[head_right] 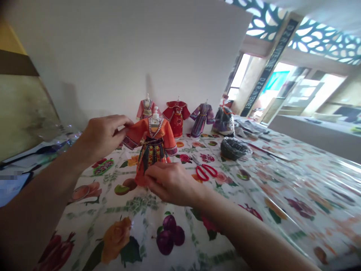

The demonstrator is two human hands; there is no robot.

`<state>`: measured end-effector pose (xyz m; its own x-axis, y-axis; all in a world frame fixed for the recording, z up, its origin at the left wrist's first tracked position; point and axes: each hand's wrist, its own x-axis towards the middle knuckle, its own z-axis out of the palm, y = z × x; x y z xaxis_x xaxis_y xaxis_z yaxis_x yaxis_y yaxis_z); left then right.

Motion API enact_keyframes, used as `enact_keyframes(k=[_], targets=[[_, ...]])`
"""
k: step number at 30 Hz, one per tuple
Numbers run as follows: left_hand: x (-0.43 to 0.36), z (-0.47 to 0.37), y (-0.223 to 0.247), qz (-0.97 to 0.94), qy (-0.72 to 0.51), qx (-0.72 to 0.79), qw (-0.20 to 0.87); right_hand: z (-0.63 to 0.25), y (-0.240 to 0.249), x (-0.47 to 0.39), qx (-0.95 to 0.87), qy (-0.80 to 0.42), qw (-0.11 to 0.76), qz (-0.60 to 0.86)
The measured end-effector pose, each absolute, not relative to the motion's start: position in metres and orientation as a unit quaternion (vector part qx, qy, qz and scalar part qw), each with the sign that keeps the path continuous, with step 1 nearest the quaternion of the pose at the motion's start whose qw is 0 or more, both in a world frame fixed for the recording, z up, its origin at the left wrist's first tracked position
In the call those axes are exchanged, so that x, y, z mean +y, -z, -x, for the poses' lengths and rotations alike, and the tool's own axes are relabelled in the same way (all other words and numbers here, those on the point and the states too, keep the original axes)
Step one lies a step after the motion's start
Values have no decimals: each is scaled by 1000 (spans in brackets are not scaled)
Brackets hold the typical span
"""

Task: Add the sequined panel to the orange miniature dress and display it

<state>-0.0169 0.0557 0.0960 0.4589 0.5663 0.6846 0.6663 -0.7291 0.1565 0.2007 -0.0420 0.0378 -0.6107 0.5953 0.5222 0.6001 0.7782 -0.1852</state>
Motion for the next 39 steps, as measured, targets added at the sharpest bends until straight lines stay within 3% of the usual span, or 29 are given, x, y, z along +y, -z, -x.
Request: enact_keyframes(k=[8,19,28,35,39], targets=[[46,10,-97,849,364,-378,58,-238,-32,-19,-782,47,396,479],[31,1,-97,846,392,-357,51,-241,-24,-18,-750,-23,421,510],[26,0,-95,871,329,-363,28,-237,-10,-19,-736,-59,478,475],[31,0,-93,874,317,-367,27,-218,5,-29,-739,-81,399,537],[32,0,-95,877,314,-364,16,-210,12,-24,-727,-113,402,545]])
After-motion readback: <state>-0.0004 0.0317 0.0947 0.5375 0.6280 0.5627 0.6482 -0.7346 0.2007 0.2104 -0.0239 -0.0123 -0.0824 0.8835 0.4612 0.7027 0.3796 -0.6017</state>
